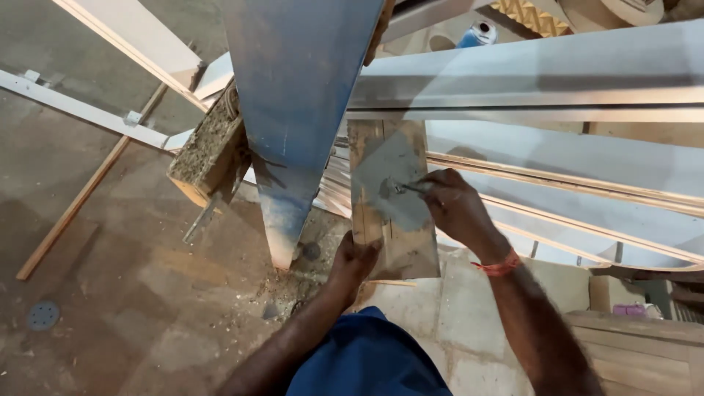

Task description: The person applies grey filler paste to the seams of a large white wooden frame structure, scooping paste from a board and pressing it into the joints by hand, working along different sections of the frame throughout the clip.

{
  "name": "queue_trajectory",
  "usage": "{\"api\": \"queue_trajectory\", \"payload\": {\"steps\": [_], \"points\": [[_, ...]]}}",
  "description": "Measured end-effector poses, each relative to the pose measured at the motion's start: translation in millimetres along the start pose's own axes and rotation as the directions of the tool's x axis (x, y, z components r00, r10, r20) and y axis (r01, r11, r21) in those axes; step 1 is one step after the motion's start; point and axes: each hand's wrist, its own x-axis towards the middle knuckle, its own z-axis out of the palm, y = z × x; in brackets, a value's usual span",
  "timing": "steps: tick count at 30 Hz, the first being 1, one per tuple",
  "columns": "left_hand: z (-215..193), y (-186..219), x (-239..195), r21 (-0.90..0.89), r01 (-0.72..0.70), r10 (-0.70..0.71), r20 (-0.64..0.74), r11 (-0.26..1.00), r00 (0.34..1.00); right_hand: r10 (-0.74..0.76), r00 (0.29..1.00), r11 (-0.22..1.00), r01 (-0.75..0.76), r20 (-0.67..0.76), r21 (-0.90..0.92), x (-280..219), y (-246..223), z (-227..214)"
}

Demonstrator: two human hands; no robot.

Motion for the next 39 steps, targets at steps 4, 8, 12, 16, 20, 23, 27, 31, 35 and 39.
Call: {"api": "queue_trajectory", "payload": {"steps": [4, 8, 12, 16, 20, 23, 27, 31, 35, 39], "points": [[10.4, 5.2, 0.6, -0.077, 0.025, -0.026, -0.018, 0.997, 1.0, -0.278, 0.942, 0.892, 0.325, 0.186, -0.313, -1.2, 19.4, 15.0], [6.2, -3.7, 4.9, -0.198, 0.067, -0.079, -0.054, 0.978, 0.995, -0.283, 0.924, 0.841, 0.368, 0.258, -0.397, 1.5, 23.7, 35.3], [5.5, -4.9, 5.6, -0.157, 0.112, -0.128, -0.095, 0.981, 0.987, -0.287, 0.908, 0.809, 0.4, 0.306, -0.431, 0.3, 23.3, 40.3], [1.2, -6.0, 5.4, -0.198, 0.127, -0.15, -0.102, 0.972, 0.983, -0.159, 0.859, 0.817, 0.391, 0.487, -0.424, 4.7, 14.4, 16.0], [-17.7, -17.8, 11.7, -0.072, -0.016, 0.014, -0.027, 0.997, 1.0, -0.211, 0.82, 0.852, 0.421, 0.532, -0.312, -0.3, 35.1, -18.0], [-33.8, -32.5, 24.3, -0.111, 0.105, -0.114, -0.075, 0.988, 0.991, -0.268, 0.914, 0.955, 0.295, 0.304, -0.044, -4.4, 29.1, -60.7], [-86.4, -96.7, 71.0, -0.074, -0.016, 0.021, 0.057, 0.997, 0.998, -0.066, 0.965, 0.782, 0.207, -0.253, 0.587, 0.8, 11.7, -127.1], [-90.2, -96.6, 88.6, -0.176, 0.007, 0.001, 0.047, 0.984, 0.999, 0.091, 0.782, 0.533, 0.484, -0.616, 0.694, 14.1, -1.2, -167.7], [-90.7, -97.3, 93.2, -0.104, 0.03, -0.034, -0.035, 0.994, 0.999, -0.187, 0.589, 0.878, 0.459, -0.786, 0.135, 42.2, -23.8, -202.5], [-84.2, -92.6, 92.7, -0.137, 0.064, -0.065, 0.001, 0.989, 0.998, -0.744, 0.477, 0.588, 0.138, -0.467, -0.797, 73.7, -17.2, -222.4]]}}
